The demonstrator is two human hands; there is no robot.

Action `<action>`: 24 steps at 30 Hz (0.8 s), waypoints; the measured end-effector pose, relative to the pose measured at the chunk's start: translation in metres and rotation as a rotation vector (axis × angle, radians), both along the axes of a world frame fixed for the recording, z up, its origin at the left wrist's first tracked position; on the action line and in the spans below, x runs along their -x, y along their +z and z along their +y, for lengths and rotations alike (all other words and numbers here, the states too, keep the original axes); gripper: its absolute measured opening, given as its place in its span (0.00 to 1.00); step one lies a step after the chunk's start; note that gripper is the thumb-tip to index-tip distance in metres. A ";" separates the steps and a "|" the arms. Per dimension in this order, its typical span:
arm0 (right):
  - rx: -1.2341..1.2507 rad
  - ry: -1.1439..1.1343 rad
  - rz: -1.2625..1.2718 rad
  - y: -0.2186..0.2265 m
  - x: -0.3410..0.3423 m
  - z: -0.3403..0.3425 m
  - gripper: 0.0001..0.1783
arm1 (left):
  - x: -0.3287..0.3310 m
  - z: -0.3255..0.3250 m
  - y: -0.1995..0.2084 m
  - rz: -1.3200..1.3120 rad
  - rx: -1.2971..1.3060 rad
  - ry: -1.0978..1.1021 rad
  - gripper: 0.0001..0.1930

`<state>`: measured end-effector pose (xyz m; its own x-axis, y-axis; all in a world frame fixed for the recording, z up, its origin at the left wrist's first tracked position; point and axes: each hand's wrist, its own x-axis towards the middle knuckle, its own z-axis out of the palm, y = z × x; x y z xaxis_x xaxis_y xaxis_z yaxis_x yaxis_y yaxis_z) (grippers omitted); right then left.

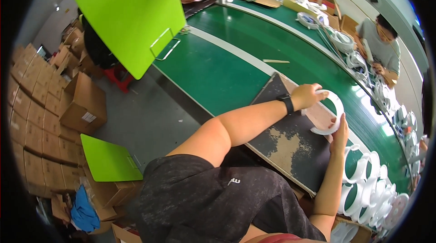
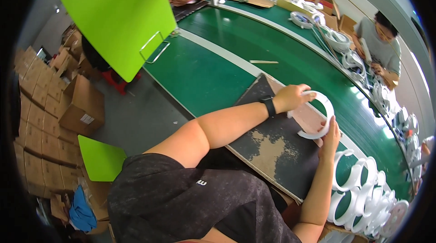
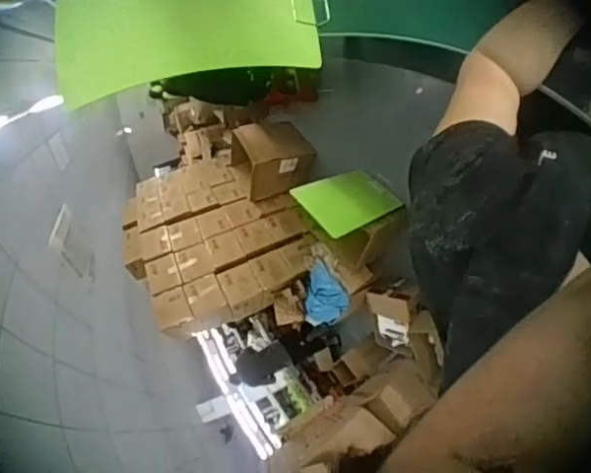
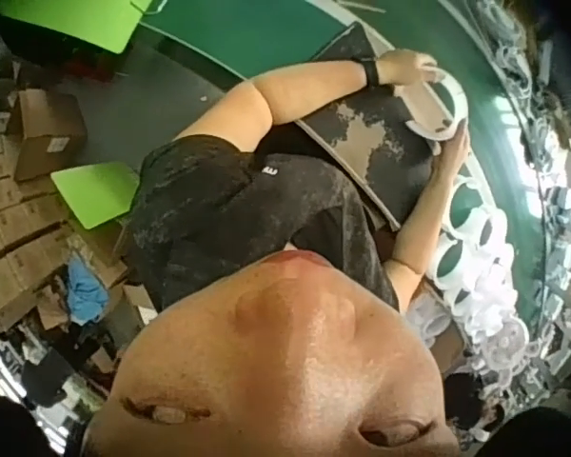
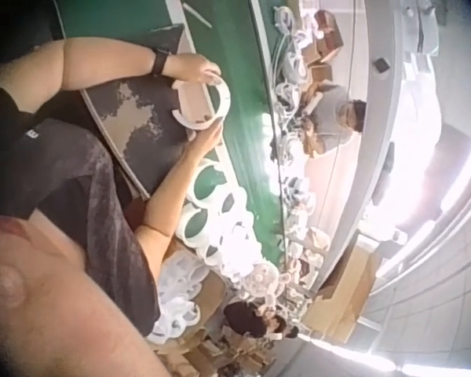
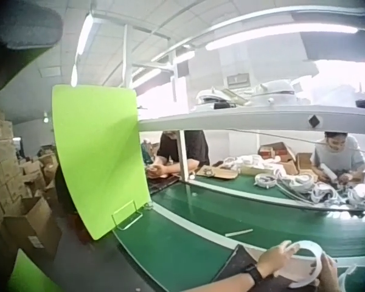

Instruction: The person assembles white plastic ring components by hand at a production line workstation.

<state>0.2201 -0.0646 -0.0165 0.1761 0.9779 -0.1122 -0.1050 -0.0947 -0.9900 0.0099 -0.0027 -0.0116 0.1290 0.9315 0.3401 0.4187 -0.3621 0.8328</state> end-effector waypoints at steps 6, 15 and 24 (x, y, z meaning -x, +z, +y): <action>-0.129 -0.009 -0.042 0.004 0.000 0.000 0.18 | 0.000 0.013 -0.005 -0.443 0.281 -0.219 0.36; -0.126 0.019 0.047 0.001 -0.001 0.002 0.22 | 0.002 -0.004 0.013 -0.603 0.644 -0.600 0.47; -0.138 0.051 0.087 0.010 0.012 -0.005 0.25 | 0.007 0.003 0.014 -0.751 0.619 -0.586 0.53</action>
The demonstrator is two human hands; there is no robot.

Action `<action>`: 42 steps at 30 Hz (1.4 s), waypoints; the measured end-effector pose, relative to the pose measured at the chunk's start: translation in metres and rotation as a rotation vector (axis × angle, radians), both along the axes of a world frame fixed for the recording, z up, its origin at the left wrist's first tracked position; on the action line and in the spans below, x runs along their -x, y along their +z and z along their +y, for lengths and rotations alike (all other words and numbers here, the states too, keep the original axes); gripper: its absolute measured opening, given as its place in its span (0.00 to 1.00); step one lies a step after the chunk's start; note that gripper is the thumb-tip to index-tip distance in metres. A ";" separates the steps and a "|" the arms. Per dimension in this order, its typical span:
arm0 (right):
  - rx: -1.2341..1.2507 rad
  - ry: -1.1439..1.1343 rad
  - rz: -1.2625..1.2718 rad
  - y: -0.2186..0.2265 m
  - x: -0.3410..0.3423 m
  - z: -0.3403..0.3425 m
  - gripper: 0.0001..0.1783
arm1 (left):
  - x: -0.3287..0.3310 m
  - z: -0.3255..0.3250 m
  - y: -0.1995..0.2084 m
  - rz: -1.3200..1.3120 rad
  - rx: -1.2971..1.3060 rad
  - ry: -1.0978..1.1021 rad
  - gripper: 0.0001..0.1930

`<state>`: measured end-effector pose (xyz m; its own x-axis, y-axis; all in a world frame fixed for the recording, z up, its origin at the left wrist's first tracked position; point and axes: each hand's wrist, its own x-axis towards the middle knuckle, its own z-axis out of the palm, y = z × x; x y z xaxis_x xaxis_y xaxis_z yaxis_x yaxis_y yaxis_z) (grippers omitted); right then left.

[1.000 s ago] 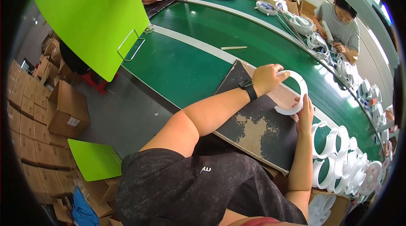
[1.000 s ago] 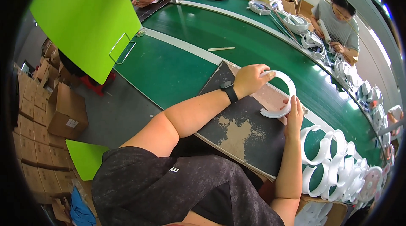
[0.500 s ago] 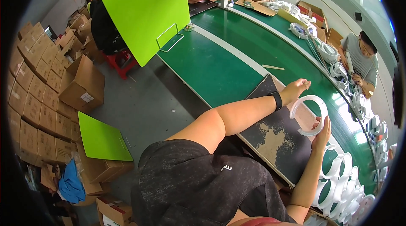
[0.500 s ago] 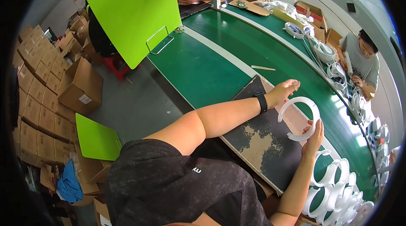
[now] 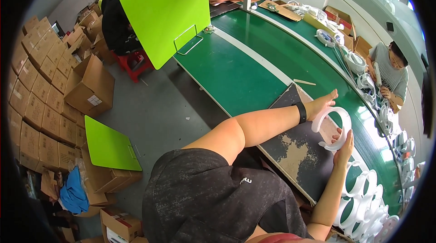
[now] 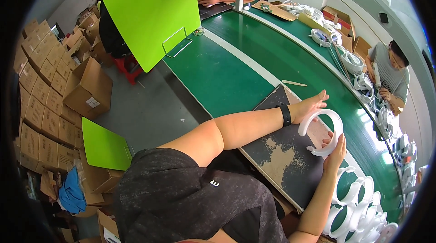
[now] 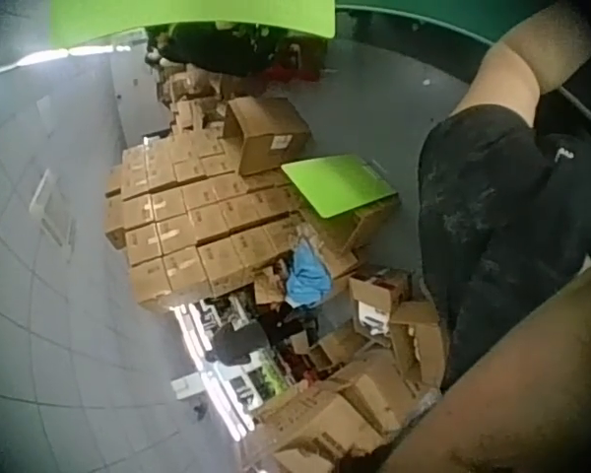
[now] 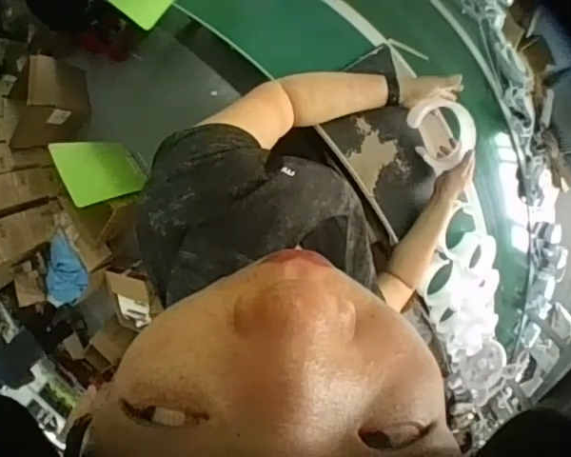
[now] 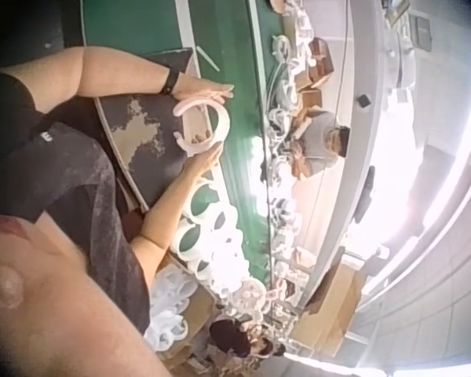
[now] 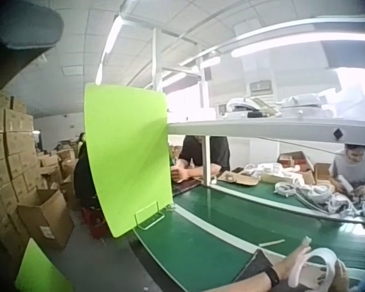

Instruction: The person assembles white plastic ring components by hand at a production line workstation.

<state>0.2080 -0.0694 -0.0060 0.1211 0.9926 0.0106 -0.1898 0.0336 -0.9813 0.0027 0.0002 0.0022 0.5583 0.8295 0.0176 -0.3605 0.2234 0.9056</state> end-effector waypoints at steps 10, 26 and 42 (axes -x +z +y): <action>-0.029 0.041 0.002 -0.009 0.000 0.005 0.22 | -0.002 0.006 -0.009 0.047 0.002 0.077 0.53; -0.105 0.411 0.658 -0.023 -0.033 0.012 0.36 | 0.007 0.004 0.003 0.144 -0.053 0.179 0.49; 0.009 0.014 0.007 -0.004 0.002 0.002 0.18 | -0.006 0.003 -0.011 0.002 0.020 0.070 0.53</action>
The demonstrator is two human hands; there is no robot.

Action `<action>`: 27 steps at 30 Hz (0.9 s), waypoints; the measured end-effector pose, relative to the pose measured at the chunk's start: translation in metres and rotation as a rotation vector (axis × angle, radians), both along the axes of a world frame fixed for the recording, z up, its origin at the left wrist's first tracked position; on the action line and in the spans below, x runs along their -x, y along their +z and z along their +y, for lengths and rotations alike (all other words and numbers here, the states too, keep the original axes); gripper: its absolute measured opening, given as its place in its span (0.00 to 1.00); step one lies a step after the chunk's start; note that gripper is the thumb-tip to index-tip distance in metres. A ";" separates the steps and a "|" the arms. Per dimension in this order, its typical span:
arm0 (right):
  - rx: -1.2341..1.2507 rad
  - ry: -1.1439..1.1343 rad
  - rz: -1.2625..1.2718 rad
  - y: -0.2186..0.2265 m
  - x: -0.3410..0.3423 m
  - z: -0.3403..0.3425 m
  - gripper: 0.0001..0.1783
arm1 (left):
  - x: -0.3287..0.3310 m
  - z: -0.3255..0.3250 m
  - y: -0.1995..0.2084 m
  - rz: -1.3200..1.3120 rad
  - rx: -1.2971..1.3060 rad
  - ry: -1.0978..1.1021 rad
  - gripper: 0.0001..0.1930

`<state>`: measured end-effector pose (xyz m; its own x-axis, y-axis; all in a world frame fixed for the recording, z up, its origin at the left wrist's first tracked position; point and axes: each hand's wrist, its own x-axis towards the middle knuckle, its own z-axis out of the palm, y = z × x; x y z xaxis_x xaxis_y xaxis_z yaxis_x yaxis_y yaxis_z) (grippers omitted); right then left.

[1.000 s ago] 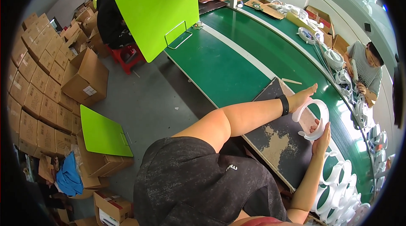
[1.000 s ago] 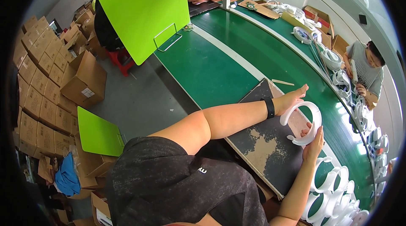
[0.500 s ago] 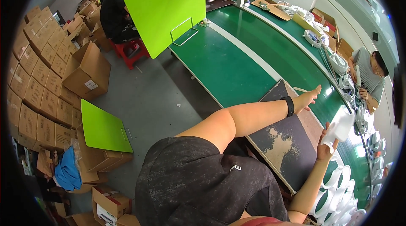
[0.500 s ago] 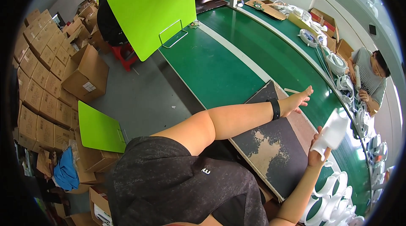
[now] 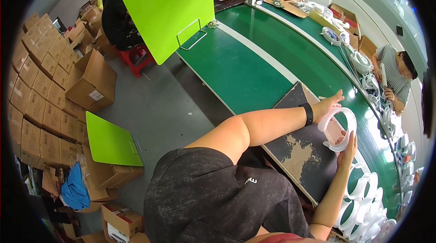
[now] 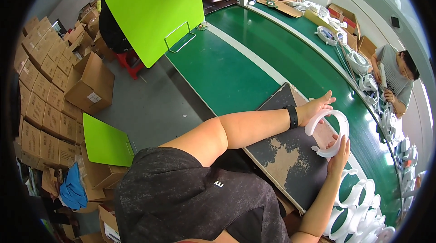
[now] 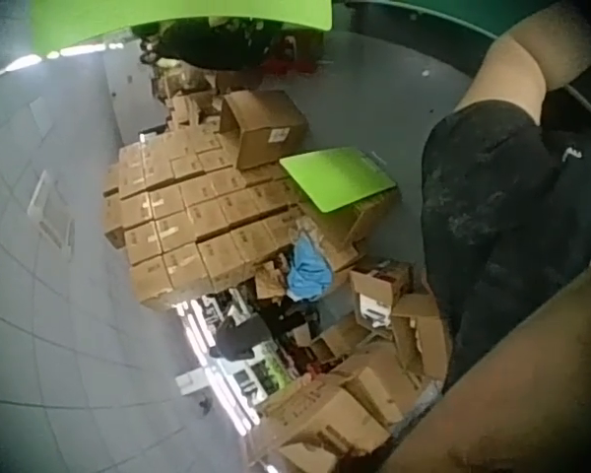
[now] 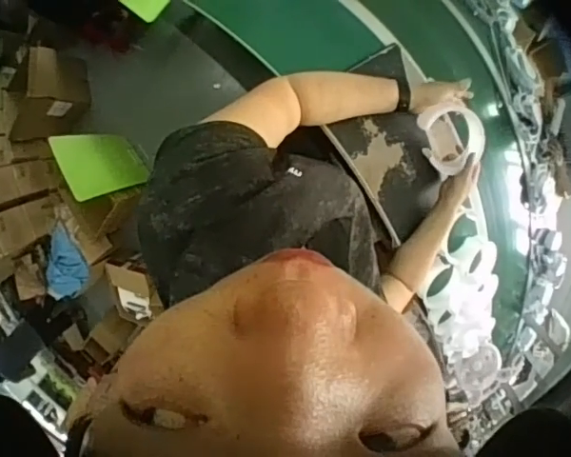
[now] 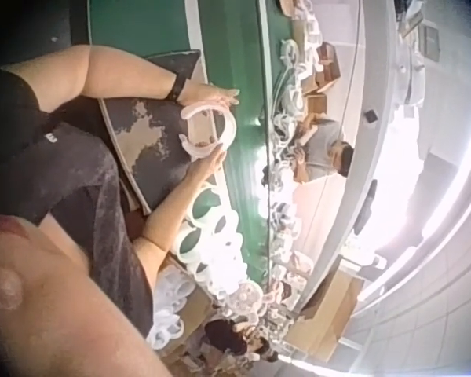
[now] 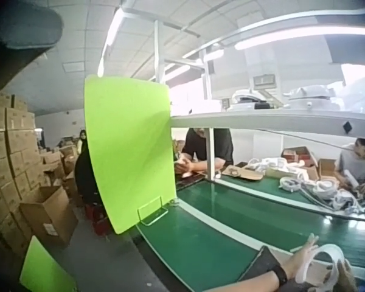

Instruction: The person assembles white plastic ring components by hand at a production line workstation.

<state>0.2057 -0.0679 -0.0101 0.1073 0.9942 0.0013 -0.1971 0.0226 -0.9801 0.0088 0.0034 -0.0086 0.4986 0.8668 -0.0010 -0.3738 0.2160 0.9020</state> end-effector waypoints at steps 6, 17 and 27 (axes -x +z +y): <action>-0.092 0.096 -0.084 0.003 0.009 -0.010 0.15 | 0.002 0.002 -0.003 0.110 -0.009 0.107 0.49; -0.242 0.163 -0.123 -0.001 0.001 -0.005 0.15 | -0.002 0.014 -0.022 0.113 -0.176 0.185 0.47; -0.037 0.010 0.352 0.011 0.014 -0.014 0.20 | 0.008 0.013 -0.027 0.044 0.048 0.275 0.45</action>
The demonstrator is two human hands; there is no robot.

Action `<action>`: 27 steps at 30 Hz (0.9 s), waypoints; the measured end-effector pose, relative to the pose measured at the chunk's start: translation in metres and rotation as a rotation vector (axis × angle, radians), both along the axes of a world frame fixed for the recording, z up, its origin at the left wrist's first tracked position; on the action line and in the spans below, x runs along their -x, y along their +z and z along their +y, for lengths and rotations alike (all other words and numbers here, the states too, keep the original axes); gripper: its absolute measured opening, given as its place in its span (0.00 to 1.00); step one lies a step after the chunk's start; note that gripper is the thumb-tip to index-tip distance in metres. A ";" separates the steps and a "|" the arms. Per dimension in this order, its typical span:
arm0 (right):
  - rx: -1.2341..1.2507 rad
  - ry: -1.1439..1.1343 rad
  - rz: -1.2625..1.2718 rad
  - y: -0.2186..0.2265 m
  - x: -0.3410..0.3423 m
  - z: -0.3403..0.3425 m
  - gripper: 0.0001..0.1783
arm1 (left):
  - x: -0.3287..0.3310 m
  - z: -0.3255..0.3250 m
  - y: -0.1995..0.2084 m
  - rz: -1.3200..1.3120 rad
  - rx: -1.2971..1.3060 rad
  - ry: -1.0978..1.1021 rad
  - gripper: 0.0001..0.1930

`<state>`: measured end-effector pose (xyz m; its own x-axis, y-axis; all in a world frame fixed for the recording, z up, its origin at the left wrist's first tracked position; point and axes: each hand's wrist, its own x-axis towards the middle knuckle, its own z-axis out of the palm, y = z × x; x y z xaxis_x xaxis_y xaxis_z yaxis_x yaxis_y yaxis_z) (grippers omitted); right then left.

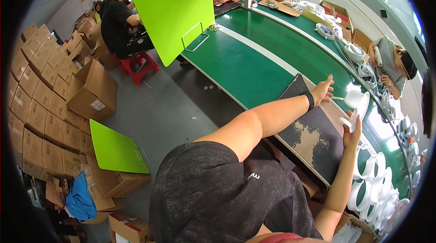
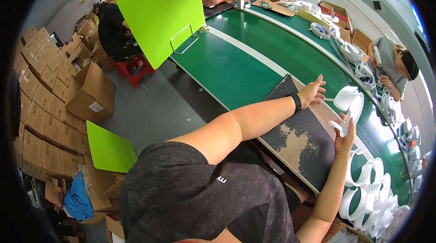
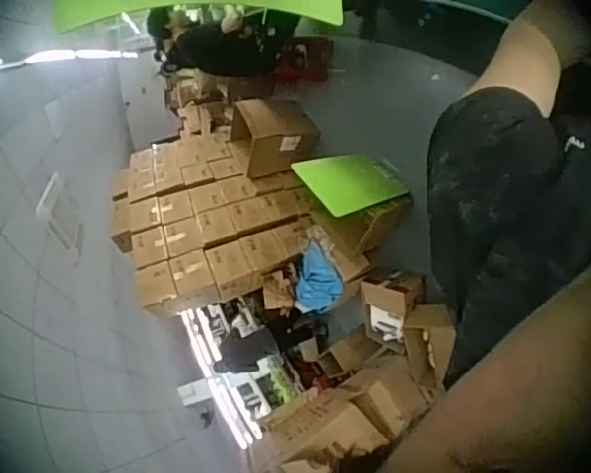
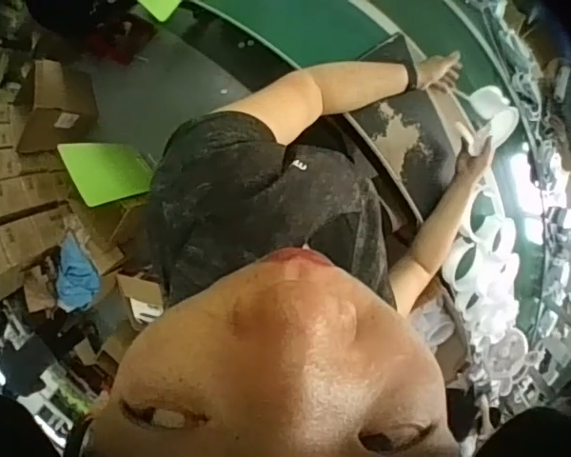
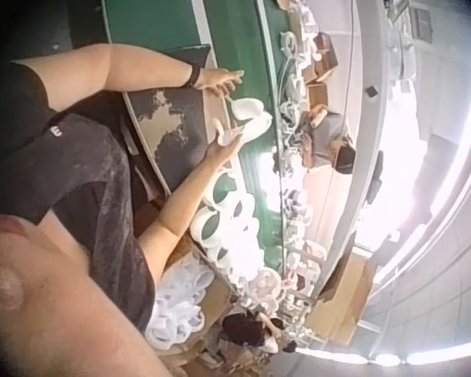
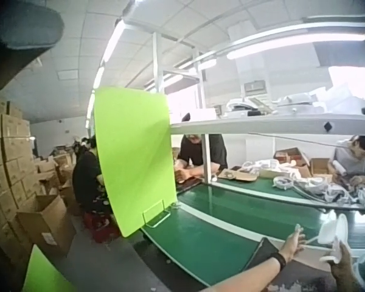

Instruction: The person assembles white plastic ring components by hand at a production line workstation.

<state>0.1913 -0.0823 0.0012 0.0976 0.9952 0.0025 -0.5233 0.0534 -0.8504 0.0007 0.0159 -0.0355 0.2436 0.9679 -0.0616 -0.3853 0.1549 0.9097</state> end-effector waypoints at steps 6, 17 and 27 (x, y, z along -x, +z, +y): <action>-0.119 0.059 -0.539 -0.020 -0.013 0.008 0.16 | -0.005 0.001 -0.004 -0.093 -0.094 -0.104 0.42; -0.114 0.030 -0.544 -0.036 -0.030 0.023 0.21 | -0.005 -0.007 0.008 0.009 -0.183 -0.276 0.43; -0.157 0.175 0.449 -0.022 -0.031 0.005 0.22 | -0.003 -0.014 0.033 -0.286 -0.064 -0.061 0.48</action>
<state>0.2224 -0.0768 -0.0209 -0.0447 0.9878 0.1495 -0.8483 0.0415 -0.5279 0.0033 0.0017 -0.0029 0.2999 0.9508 0.0782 -0.6194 0.1317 0.7740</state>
